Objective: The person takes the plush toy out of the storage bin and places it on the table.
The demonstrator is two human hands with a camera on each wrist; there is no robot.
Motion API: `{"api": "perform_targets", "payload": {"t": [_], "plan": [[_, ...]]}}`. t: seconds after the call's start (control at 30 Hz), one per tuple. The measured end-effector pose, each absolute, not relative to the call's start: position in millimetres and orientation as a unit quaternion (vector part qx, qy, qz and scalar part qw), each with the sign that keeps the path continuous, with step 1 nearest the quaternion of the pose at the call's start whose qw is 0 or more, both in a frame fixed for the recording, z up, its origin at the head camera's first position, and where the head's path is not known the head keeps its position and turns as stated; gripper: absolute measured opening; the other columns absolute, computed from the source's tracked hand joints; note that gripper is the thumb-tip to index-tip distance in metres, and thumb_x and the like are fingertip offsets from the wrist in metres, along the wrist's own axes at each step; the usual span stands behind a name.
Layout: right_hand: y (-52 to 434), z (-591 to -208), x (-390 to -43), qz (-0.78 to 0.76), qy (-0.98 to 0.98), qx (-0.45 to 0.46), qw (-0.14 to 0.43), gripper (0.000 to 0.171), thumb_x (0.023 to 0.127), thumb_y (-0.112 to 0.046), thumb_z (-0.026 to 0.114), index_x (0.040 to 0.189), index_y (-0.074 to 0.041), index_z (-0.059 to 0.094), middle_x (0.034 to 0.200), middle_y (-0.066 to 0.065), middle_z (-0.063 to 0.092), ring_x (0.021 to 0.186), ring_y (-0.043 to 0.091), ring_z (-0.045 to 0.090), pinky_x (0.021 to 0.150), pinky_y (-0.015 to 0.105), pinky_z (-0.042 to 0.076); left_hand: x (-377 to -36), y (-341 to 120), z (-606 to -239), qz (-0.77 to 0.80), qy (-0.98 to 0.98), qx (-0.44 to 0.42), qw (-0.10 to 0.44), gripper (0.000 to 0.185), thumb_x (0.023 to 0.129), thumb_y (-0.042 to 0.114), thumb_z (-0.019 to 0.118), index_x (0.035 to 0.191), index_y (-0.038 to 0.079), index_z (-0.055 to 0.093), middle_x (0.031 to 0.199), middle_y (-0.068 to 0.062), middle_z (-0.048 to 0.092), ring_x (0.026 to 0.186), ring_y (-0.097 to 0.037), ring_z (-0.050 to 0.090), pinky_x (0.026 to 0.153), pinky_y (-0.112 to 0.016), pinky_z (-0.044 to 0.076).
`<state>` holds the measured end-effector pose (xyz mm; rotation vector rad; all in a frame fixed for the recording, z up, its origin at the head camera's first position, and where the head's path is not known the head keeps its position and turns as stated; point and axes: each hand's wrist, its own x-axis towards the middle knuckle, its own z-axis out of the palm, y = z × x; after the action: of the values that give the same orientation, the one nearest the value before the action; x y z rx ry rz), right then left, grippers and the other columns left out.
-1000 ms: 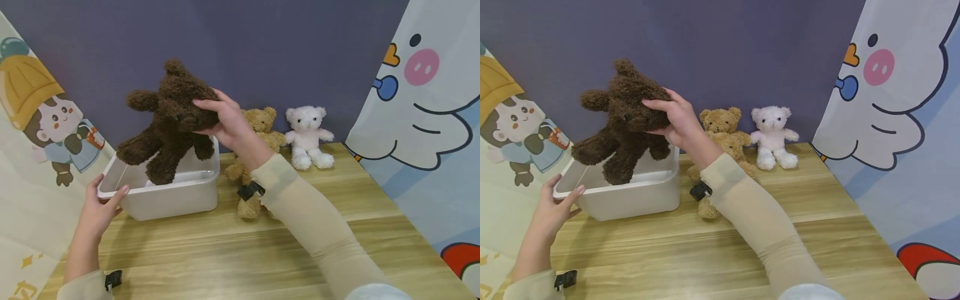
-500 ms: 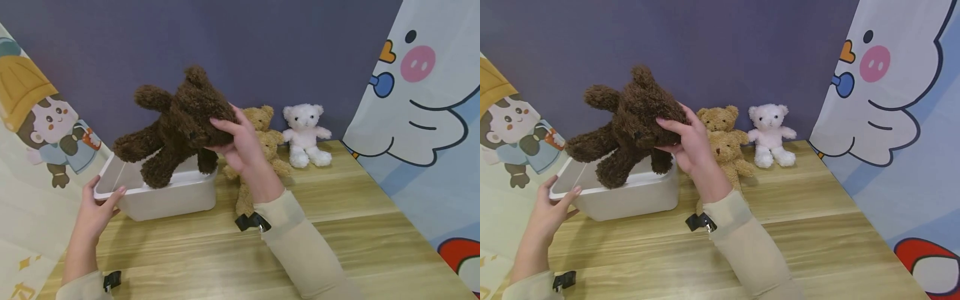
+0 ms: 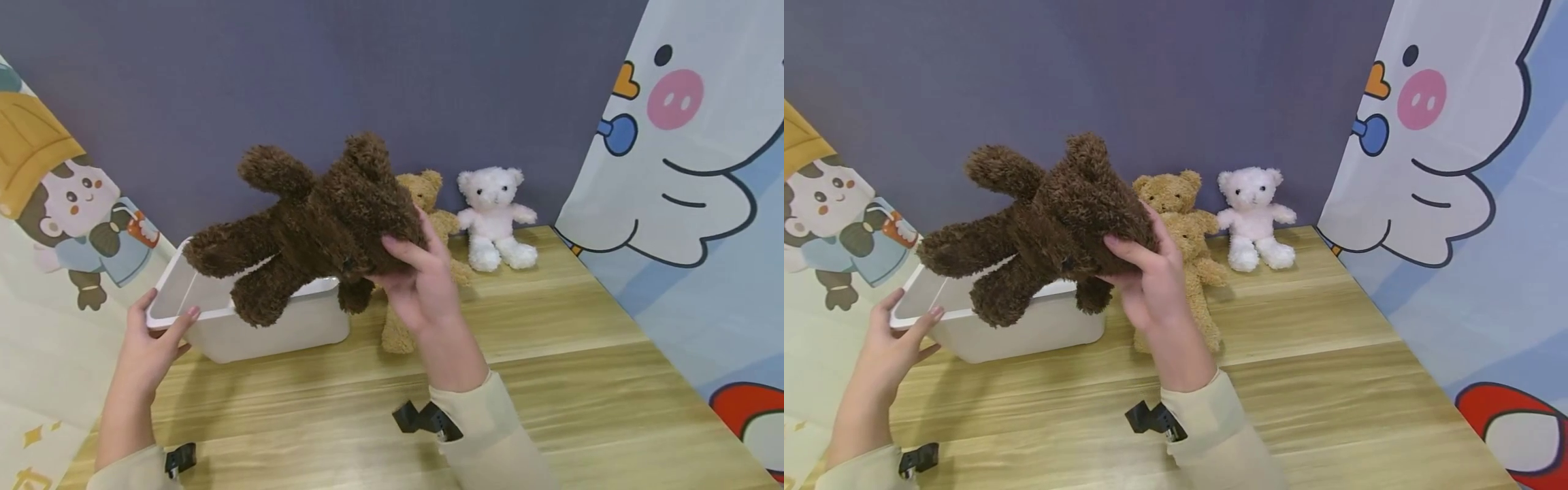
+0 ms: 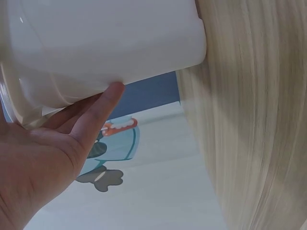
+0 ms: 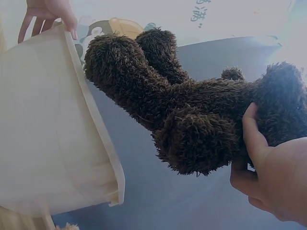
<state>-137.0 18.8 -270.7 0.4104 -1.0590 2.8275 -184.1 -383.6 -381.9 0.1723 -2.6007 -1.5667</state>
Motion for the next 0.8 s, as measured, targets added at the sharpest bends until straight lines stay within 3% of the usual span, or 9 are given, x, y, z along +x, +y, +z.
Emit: {"api": "perform_targets", "payload": {"t": [0.27, 0.57, 0.8], "plan": [[33, -283, -119, 0.938, -0.314, 0.127, 0.069, 0.050, 0.100, 0.004, 0.052, 0.143, -0.022, 0.055, 0.144, 0.006, 0.056, 0.123, 0.023, 0.064, 0.084, 0.039, 0.065, -184, -383, -384, -0.520, -0.850, 0.060, 0.057, 0.097, 0.108, 0.039, 0.062, 0.172, 0.018, -0.008, 0.165, -0.034, 0.020, 0.106, 0.006, 0.046, 0.070, -0.008, 0.058], [48, -287, -110, 0.936, -0.313, 0.125, 0.098, 0.060, 0.094, -0.001, 0.070, 0.147, -0.025, 0.053, 0.146, 0.006, 0.056, 0.120, 0.023, 0.065, 0.086, 0.038, 0.063, -185, -387, -385, -0.521, -0.850, 0.064, 0.051, 0.097, 0.107, 0.041, 0.062, 0.172, 0.026, -0.009, 0.170, -0.032, 0.015, 0.134, -0.021, 0.046, 0.070, -0.007, 0.058], [70, -289, -104, 0.928, -0.331, 0.111, 0.131, 0.051, 0.100, 0.002, 0.061, 0.143, -0.024, 0.058, 0.147, 0.006, 0.056, 0.120, 0.026, 0.066, 0.085, 0.038, 0.065, -185, -385, -384, -0.517, -0.852, 0.062, 0.049, 0.098, 0.107, 0.041, 0.062, 0.172, 0.026, -0.010, 0.171, -0.031, 0.015, 0.136, -0.022, 0.045, 0.071, -0.006, 0.057]]}}
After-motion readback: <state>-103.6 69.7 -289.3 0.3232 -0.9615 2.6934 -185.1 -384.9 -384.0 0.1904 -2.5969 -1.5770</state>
